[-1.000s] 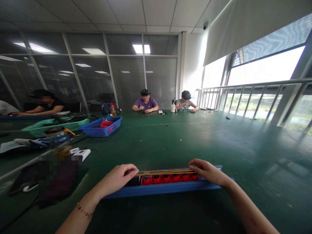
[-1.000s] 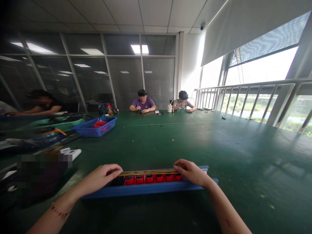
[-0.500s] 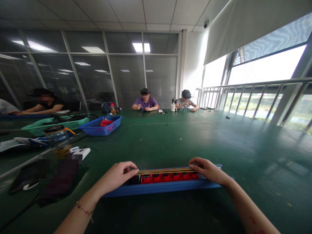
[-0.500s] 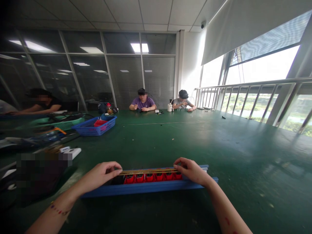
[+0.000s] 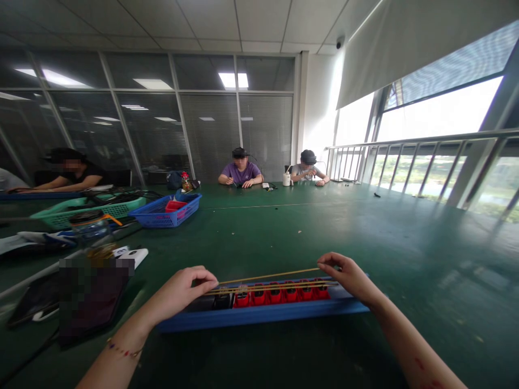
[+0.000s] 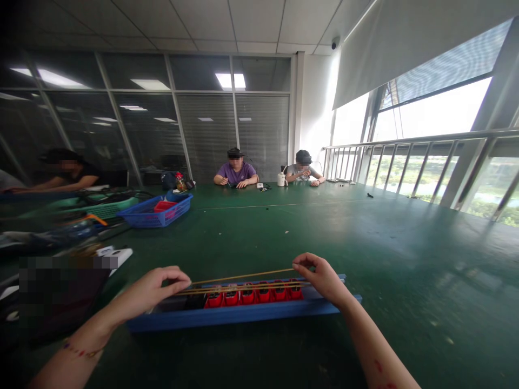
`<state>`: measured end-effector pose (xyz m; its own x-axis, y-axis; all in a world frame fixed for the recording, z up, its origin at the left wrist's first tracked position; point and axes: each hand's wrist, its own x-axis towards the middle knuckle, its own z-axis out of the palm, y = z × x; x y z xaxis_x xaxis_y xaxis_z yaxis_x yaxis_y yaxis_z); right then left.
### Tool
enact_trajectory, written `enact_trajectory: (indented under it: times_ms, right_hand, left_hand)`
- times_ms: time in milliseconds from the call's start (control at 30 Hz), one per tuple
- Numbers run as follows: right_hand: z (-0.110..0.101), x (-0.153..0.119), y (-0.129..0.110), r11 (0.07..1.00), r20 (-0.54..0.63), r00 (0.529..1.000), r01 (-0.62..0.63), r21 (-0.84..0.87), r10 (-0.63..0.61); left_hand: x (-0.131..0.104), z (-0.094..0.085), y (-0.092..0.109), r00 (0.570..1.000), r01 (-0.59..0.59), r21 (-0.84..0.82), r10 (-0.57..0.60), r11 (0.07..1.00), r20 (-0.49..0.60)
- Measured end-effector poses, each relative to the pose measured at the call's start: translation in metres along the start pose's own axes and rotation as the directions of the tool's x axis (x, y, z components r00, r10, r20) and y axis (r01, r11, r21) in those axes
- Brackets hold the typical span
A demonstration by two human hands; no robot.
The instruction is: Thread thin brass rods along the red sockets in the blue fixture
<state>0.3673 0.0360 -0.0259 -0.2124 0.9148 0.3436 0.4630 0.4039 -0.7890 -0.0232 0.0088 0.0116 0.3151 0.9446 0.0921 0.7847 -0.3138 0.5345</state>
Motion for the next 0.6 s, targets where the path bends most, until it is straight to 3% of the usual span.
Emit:
enact_trajectory:
  times_ms: [200, 367, 433, 500, 600]
  right_hand:
    - [0.003, 0.006, 0.004, 0.999, -0.113, 0.993, 0.018, 0.031, -0.014]
    - [-0.009, 0.004, 0.006, 0.997, -0.226, 0.974, 0.017, -0.077, -0.034]
    - [-0.015, 0.001, 0.005, 0.985, -0.158, 0.987, 0.013, -0.170, -0.040]
    - [-0.017, -0.003, 0.004, 0.971, -0.011, 0.999, 0.027, -0.238, -0.030]
    - [-0.017, -0.007, 0.001, 0.968, 0.197, 0.980, 0.052, -0.245, -0.003]
  left_hand:
    - [0.010, -0.002, 0.005, 0.985, -0.111, 0.198, 0.134, 0.974, -0.107]
    - [0.031, -0.005, -0.008, 0.969, -0.130, 0.257, 0.178, 0.958, -0.172]
    - [0.041, -0.005, -0.017, 0.979, -0.104, 0.267, 0.147, 0.958, -0.144]
    - [0.050, -0.001, -0.026, 0.989, -0.082, 0.271, 0.111, 0.959, -0.094]
    - [0.063, 0.009, -0.038, 0.998, -0.054, 0.268, 0.064, 0.962, -0.026]
